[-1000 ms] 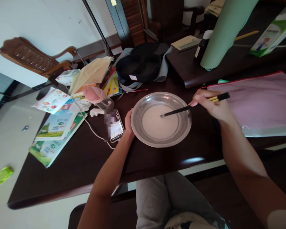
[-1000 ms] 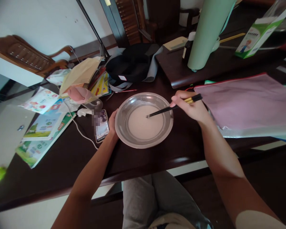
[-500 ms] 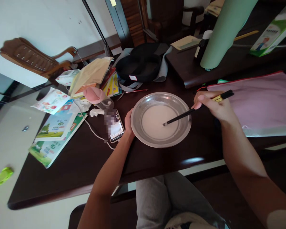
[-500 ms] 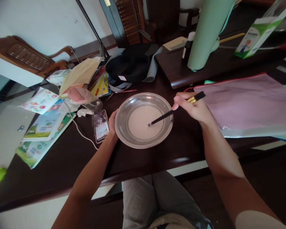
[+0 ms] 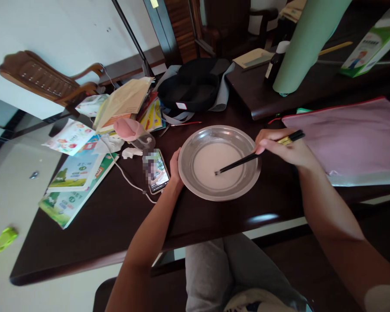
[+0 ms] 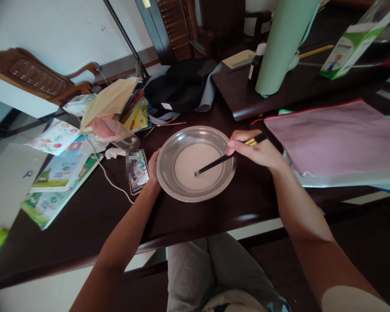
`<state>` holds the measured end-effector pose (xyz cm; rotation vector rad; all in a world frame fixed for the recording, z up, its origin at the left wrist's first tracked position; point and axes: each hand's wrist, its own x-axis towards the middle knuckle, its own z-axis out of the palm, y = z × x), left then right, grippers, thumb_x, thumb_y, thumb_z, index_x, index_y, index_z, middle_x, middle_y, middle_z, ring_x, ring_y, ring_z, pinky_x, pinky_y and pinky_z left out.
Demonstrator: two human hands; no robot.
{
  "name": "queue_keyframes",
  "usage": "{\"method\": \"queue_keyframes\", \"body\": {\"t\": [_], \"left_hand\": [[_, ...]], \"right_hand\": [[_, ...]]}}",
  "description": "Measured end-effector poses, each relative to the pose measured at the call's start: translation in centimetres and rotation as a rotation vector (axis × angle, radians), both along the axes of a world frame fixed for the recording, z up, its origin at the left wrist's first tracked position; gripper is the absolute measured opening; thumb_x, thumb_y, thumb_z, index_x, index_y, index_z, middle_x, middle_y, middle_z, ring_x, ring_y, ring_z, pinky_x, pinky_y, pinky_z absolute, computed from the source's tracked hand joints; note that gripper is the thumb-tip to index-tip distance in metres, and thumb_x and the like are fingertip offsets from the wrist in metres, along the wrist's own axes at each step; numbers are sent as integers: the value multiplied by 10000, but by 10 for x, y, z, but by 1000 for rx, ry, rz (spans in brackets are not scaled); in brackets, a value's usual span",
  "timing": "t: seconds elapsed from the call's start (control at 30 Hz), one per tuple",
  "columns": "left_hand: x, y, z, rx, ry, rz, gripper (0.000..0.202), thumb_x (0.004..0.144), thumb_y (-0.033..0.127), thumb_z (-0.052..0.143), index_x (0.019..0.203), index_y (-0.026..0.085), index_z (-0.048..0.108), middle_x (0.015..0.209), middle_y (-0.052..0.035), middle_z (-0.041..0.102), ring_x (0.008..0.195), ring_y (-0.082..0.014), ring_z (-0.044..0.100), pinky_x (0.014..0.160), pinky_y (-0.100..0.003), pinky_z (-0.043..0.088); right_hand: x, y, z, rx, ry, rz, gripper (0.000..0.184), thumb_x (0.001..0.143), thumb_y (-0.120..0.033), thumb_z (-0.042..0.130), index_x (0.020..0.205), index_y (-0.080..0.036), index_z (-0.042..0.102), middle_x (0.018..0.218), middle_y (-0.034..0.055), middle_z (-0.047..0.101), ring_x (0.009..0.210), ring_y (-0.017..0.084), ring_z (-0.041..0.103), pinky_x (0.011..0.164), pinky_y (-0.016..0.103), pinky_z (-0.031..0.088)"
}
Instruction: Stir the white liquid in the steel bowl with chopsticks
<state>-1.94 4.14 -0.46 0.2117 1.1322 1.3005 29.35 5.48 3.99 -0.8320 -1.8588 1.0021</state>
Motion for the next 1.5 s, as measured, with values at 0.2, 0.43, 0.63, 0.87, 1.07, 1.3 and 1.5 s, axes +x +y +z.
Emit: {"method": "queue_keyframes", "body": {"t": [0.2, 0.43, 0.63, 0.87, 1.07, 1.3, 1.5], "left_hand": [[2, 1, 2, -23, -15, 22, 340, 961, 318, 518, 713, 198, 717, 636, -23, 725, 846, -233, 751, 882, -346, 587], [-1, 3, -5, 50, -12, 15, 206, 814, 353, 712, 675, 203, 690, 602, -18, 707, 844, -267, 756, 813, -357, 611], [1, 5, -3, 54, -34, 36, 206, 797, 343, 710, 652, 199, 680, 584, -13, 696, 810, -258, 757, 787, -344, 611], [3, 6, -4, 47, -82, 53, 210, 792, 330, 692, 631, 194, 686, 563, -8, 680, 744, -242, 746, 763, -334, 608], [3, 6, -5, 43, -90, -8, 240, 795, 386, 685, 663, 187, 714, 626, -22, 723, 619, -207, 692, 750, -348, 599], [6, 6, -2, 29, -100, 32, 290, 838, 368, 631, 618, 190, 694, 595, -17, 695, 600, -197, 670, 718, -331, 573], [6, 9, -13, 124, -118, 19, 324, 762, 438, 740, 575, 196, 634, 565, 12, 664, 522, -156, 614, 610, -277, 513]], "right_hand": [[2, 7, -5, 69, 59, -178, 333, 959, -435, 675, 712, -232, 768, 732, 25, 709, 724, 164, 649, 720, 318, 459], [-4, 4, -5, 11, 20, -5, 384, 939, -502, 679, 707, -213, 781, 740, 37, 727, 711, 171, 662, 682, 306, 466], [2, 20, -16, 64, 129, -238, 464, 913, -590, 676, 630, -230, 757, 674, 30, 681, 683, 174, 619, 704, 324, 449], [0, 19, -19, -37, 80, -77, 465, 907, -595, 676, 647, -221, 770, 698, 39, 692, 699, 188, 626, 707, 330, 451], [-1, 17, -16, 67, 160, -251, 497, 910, -602, 668, 596, -225, 739, 644, 22, 654, 667, 175, 593, 718, 333, 437], [-10, -2, -11, -12, -1, -188, 431, 908, -583, 682, 697, -222, 783, 736, 36, 712, 713, 186, 648, 711, 327, 463], [-5, -11, -26, 80, 273, -448, 514, 870, -625, 691, 524, -245, 700, 549, 22, 626, 616, 188, 563, 679, 348, 443]]}}
